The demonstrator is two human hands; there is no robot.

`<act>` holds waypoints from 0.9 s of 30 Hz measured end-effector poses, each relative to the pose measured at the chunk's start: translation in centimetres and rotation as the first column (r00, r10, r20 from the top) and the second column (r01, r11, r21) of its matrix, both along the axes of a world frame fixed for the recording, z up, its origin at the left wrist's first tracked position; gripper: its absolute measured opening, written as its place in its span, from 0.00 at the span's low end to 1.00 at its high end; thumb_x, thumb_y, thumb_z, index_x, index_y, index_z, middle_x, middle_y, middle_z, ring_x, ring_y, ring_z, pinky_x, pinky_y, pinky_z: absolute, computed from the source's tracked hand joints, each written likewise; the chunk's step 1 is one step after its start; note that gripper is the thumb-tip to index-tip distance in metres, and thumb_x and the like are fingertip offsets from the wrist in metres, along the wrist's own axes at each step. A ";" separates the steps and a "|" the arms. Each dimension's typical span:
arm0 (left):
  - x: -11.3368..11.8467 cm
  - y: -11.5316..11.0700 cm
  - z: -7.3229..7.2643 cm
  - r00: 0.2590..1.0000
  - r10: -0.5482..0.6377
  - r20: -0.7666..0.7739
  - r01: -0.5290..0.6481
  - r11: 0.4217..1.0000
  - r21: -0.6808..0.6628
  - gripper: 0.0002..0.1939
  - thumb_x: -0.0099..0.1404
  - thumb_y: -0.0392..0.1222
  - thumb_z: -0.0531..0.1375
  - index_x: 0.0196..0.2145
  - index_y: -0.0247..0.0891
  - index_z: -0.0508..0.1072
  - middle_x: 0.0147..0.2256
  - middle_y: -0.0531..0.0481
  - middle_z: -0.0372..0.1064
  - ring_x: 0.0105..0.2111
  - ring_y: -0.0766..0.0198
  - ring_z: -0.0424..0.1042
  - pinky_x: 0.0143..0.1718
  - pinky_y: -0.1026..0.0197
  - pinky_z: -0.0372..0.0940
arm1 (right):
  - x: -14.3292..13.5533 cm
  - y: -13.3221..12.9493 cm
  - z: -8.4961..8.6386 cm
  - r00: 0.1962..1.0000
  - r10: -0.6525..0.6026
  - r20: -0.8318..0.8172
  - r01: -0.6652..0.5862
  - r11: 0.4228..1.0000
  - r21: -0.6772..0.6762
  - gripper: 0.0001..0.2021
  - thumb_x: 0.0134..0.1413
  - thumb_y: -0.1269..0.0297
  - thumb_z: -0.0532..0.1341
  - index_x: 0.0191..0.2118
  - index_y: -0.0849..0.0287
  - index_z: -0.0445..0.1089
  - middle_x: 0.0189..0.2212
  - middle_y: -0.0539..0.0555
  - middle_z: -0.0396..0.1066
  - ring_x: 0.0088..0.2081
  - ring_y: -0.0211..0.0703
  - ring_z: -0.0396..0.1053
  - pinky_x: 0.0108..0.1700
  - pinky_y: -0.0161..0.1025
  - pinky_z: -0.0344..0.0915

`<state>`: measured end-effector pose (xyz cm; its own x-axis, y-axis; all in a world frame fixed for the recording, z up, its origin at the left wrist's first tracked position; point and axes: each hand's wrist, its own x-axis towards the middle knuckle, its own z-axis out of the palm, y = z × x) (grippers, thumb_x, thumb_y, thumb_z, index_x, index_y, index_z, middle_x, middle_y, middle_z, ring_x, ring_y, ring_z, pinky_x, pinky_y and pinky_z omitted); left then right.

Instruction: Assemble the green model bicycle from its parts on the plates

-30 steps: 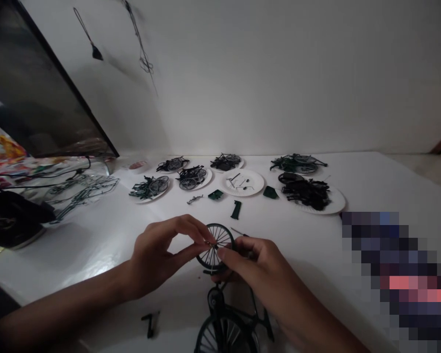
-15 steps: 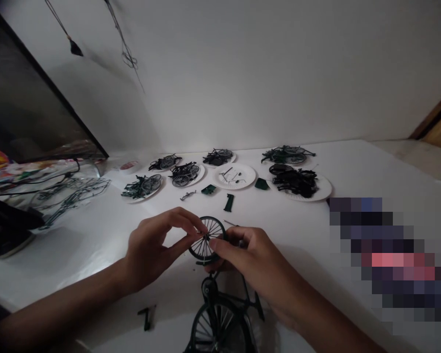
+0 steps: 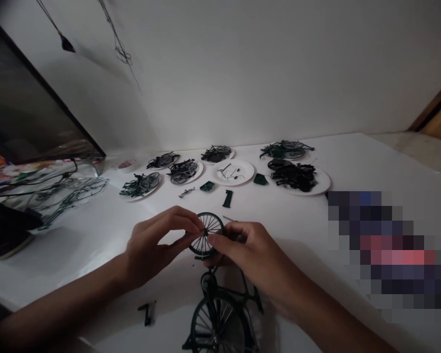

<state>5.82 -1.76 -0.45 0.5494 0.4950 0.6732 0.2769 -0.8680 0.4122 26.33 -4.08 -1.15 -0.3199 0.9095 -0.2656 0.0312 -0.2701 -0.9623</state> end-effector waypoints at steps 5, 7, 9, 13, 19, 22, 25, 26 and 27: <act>0.2 -0.1 0.1 0.997 0.056 0.043 -0.057 0.998 0.014 0.06 0.66 0.27 0.64 0.38 0.34 0.71 0.35 0.46 0.75 0.36 0.67 0.75 0.35 0.66 0.72 | 0.0 -0.2 0.7 0.994 -0.027 0.105 0.014 0.993 0.121 0.13 0.60 0.52 0.63 0.36 0.57 0.75 0.34 0.51 0.77 0.38 0.44 0.77 0.43 0.38 0.67; 0.2 -0.2 0.2 0.993 0.070 0.091 -0.074 0.997 0.035 0.07 0.64 0.27 0.65 0.37 0.34 0.72 0.35 0.47 0.75 0.35 0.66 0.76 0.35 0.65 0.73 | 0.0 -0.5 1.4 0.976 -0.079 0.202 0.031 0.973 0.229 0.12 0.60 0.54 0.62 0.33 0.56 0.74 0.31 0.49 0.77 0.36 0.43 0.75 0.39 0.36 0.66; 0.3 -0.4 0.5 0.990 0.065 0.125 -0.073 0.996 0.058 0.08 0.63 0.25 0.65 0.37 0.34 0.72 0.35 0.46 0.75 0.36 0.65 0.76 0.36 0.63 0.74 | 0.0 -0.9 2.1 0.946 -0.141 0.291 0.041 0.945 0.323 0.12 0.60 0.54 0.62 0.30 0.54 0.72 0.27 0.47 0.73 0.31 0.40 0.71 0.31 0.34 0.63; 0.2 -1.1 1.1 0.993 0.032 0.111 -0.047 0.990 0.134 0.12 0.61 0.22 0.65 0.40 0.33 0.74 0.37 0.46 0.75 0.39 0.63 0.76 0.40 0.60 0.76 | -0.4 -1.7 3.0 0.861 -0.264 0.435 0.024 0.875 0.483 0.15 0.59 0.53 0.61 0.25 0.54 0.64 0.20 0.45 0.60 0.23 0.36 0.57 0.22 0.34 0.53; 0.0 -1.7 1.8 0.996 0.009 0.085 -0.025 0.981 0.193 0.14 0.59 0.18 0.64 0.41 0.30 0.75 0.38 0.44 0.74 0.40 0.62 0.76 0.42 0.59 0.76 | -0.8 -2.5 3.6 0.810 -0.417 0.412 0.031 0.732 0.680 0.14 0.57 0.62 0.64 0.24 0.55 0.61 0.20 0.44 0.61 0.23 0.35 0.58 0.24 0.32 0.56; -0.2 -1.7 1.9 0.997 0.032 0.071 -0.046 0.979 0.196 0.14 0.60 0.19 0.64 0.41 0.30 0.75 0.37 0.45 0.73 0.40 0.62 0.76 0.42 0.60 0.76 | -0.8 -2.6 3.6 0.824 -0.417 0.383 0.033 0.710 0.703 0.12 0.57 0.63 0.64 0.25 0.55 0.63 0.21 0.45 0.64 0.24 0.35 0.61 0.25 0.32 0.57; -0.4 -1.8 2.0 0.998 0.045 0.052 -0.054 0.979 0.194 0.13 0.62 0.20 0.64 0.42 0.30 0.75 0.37 0.45 0.73 0.39 0.63 0.76 0.41 0.61 0.75 | -0.9 -2.6 3.3 0.823 -0.429 0.372 0.033 0.690 0.723 0.12 0.58 0.64 0.64 0.25 0.55 0.63 0.21 0.44 0.64 0.24 0.35 0.62 0.25 0.32 0.58; -0.4 -1.8 2.1 0.998 0.051 0.039 -0.057 0.982 0.179 0.13 0.62 0.21 0.64 0.43 0.30 0.75 0.38 0.44 0.73 0.39 0.64 0.76 0.41 0.61 0.75 | -0.9 -2.6 3.2 0.819 -0.431 0.377 0.026 0.686 0.727 0.12 0.58 0.64 0.64 0.25 0.55 0.63 0.21 0.45 0.64 0.24 0.35 0.62 0.25 0.32 0.59; -0.4 -1.9 2.1 0.998 0.056 0.026 -0.059 0.986 0.159 0.12 0.62 0.21 0.64 0.43 0.29 0.76 0.38 0.44 0.74 0.39 0.64 0.76 0.41 0.62 0.75 | -0.9 -2.5 3.2 0.815 -0.435 0.383 0.020 0.682 0.731 0.12 0.58 0.64 0.64 0.25 0.55 0.63 0.22 0.45 0.64 0.24 0.35 0.62 0.25 0.32 0.59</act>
